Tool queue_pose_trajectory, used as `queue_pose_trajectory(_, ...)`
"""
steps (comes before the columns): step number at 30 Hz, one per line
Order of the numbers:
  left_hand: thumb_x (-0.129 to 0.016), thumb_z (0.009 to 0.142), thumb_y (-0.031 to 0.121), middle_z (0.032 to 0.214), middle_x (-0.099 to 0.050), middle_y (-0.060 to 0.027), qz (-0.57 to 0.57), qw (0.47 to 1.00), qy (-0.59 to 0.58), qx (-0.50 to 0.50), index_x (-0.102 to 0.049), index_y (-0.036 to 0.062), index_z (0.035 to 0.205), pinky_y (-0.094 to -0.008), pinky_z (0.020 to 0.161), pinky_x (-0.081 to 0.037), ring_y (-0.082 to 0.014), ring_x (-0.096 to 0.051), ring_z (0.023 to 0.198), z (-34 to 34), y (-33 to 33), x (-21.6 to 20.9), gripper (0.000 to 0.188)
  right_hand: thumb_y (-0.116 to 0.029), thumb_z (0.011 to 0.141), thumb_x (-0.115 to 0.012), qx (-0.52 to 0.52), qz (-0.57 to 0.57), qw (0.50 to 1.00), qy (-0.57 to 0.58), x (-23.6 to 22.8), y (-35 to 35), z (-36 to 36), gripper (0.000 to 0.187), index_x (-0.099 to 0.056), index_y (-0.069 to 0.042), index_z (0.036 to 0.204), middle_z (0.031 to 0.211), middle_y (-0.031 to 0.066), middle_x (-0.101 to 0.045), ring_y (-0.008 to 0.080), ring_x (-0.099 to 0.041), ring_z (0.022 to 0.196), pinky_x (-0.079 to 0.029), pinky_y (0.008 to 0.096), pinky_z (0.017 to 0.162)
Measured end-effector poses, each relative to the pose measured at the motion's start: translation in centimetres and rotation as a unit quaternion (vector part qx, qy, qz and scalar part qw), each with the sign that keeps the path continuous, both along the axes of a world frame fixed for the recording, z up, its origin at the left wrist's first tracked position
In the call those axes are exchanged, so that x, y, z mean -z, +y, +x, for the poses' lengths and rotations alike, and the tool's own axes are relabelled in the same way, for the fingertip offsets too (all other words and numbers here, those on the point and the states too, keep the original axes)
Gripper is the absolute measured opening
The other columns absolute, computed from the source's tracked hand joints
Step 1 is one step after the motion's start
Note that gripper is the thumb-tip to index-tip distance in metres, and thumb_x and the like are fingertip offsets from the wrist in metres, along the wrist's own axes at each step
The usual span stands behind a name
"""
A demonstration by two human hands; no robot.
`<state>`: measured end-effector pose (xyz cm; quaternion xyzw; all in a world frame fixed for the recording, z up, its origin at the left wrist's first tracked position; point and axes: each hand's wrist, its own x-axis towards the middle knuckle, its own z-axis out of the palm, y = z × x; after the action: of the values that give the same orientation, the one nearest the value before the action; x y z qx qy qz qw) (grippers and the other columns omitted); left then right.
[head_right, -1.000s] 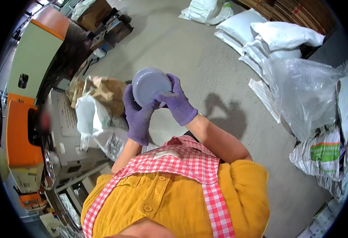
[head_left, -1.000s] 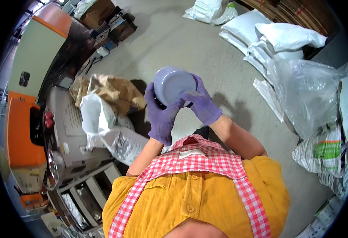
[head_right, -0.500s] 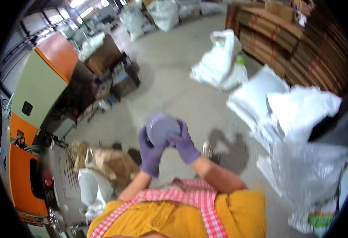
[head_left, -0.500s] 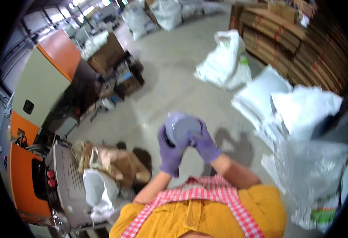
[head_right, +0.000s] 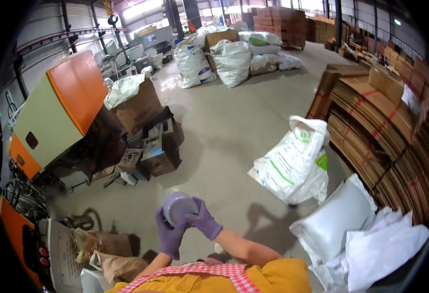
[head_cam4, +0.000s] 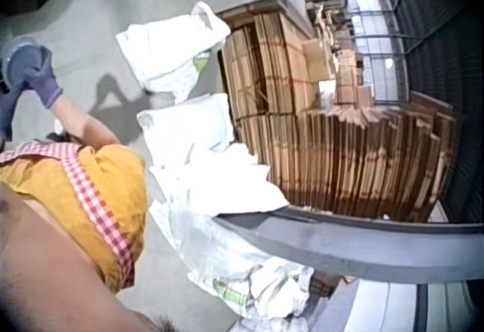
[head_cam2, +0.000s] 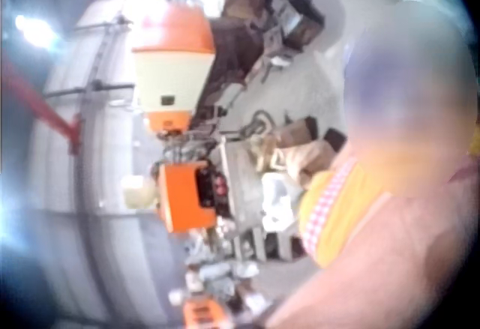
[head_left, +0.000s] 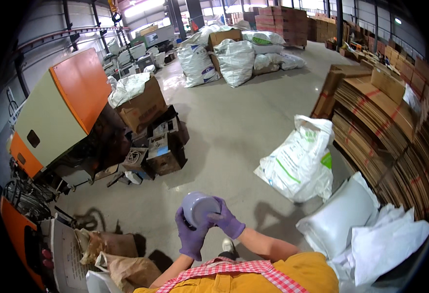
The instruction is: The person picks up grey plastic cups from a large white sack, inspects them by turning them over, and places them into a second sack. The person moves through a warehouse environment filled with sacks and boxes while handling the cups.
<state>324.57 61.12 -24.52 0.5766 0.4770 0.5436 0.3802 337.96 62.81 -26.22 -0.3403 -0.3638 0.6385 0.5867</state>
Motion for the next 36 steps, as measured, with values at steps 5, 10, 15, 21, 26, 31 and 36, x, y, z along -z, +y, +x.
queue_pose_trajectory(5,-0.074,0.061,0.008,0.117,-0.039,-0.0127,-0.074,0.996,0.004,0.046,-0.019,0.0076,0.126,-0.0336,0.084,-0.046,-0.0233,-0.046,0.106,3.5,14.2,0.9,0.085,-0.02,0.067,-0.072,0.021,0.027,0.998,-0.051,4.8,15.0,3.6,0.078,-0.023,-0.006,0.126,0.118,0.011,-0.036,0.0207,-0.042,0.106,-0.051,0.0331,0.075)
queue_pose_trajectory(10,-0.077,0.059,0.012,0.119,-0.039,-0.0143,-0.064,0.995,0.002,0.07,-0.023,0.0083,0.125,-0.0339,0.082,-0.046,-0.0229,-0.047,0.104,7.5,29.4,-1.6,0.085,-0.018,0.066,-0.072,0.006,-0.012,1.0,-0.005,0.4,28.5,8.6,0.081,-0.021,-0.007,0.128,0.12,0.0111,-0.036,0.0203,-0.04,0.108,-0.045,0.0323,0.084)
queue_pose_trajectory(15,-0.079,0.06,0.018,0.119,-0.04,-0.0153,-0.075,0.986,0.021,0.145,-0.022,0.0062,0.128,-0.0333,0.078,-0.048,-0.0224,-0.05,0.101,11.7,42.9,-2.0,0.09,-0.014,0.069,-0.07,0.044,-0.032,0.998,-0.034,-1.6,39.6,13.9,0.08,-0.019,-0.008,0.13,0.121,0.0107,-0.034,0.021,-0.038,0.111,-0.039,0.0335,0.09)
queue_pose_trajectory(21,-0.079,0.06,0.025,0.122,-0.041,-0.0158,-0.096,0.978,0.017,0.182,-0.023,0.0037,0.13,-0.0351,0.079,-0.048,-0.0236,-0.048,0.104,16.8,60.0,0.6,0.093,-0.012,0.074,-0.065,0.038,-0.001,0.997,-0.071,2.3,55.8,19.6,0.072,-0.018,-0.008,0.129,0.119,0.0099,-0.038,0.0193,-0.038,0.111,-0.038,0.0337,0.092)
queue_pose_trajectory(26,-0.078,0.06,0.025,0.121,-0.042,-0.0181,-0.124,0.983,-0.015,0.135,-0.022,0.0004,0.132,-0.0341,0.085,-0.044,-0.0248,-0.047,0.107,20.4,75.2,-1.6,0.094,-0.008,0.073,-0.064,-0.02,-0.003,1.0,0.009,3.5,73.3,22.6,0.072,-0.019,-0.01,0.129,0.118,0.0085,-0.038,0.0186,-0.04,0.109,-0.041,0.0326,0.088)
queue_pose_trajectory(31,-0.077,0.062,0.013,0.122,-0.041,-0.0172,-0.07,0.996,0.014,0.048,-0.024,0.006,0.13,-0.033,0.086,-0.044,-0.0221,-0.047,0.106,21.5,87.5,-5.4,0.086,-0.008,0.072,-0.065,-0.099,0.044,0.994,0.015,1.5,89.4,23.6,0.073,-0.021,-0.012,0.129,0.12,0.0072,-0.036,0.0192,-0.038,0.11,-0.041,0.0329,0.089)
queue_pose_trajectory(36,-0.075,0.062,0.01,0.122,-0.04,-0.0148,-0.08,0.995,-0.062,0.01,-0.025,0.0058,0.13,-0.0335,0.087,-0.044,-0.0223,-0.046,0.108,22.9,100.0,-2.4,0.084,-0.014,0.075,-0.063,-0.126,0.004,0.992,0.021,2.9,102.0,23.9,0.069,-0.021,-0.013,0.13,0.121,0.0072,-0.035,0.0199,-0.037,0.11,-0.038,0.032,0.09)
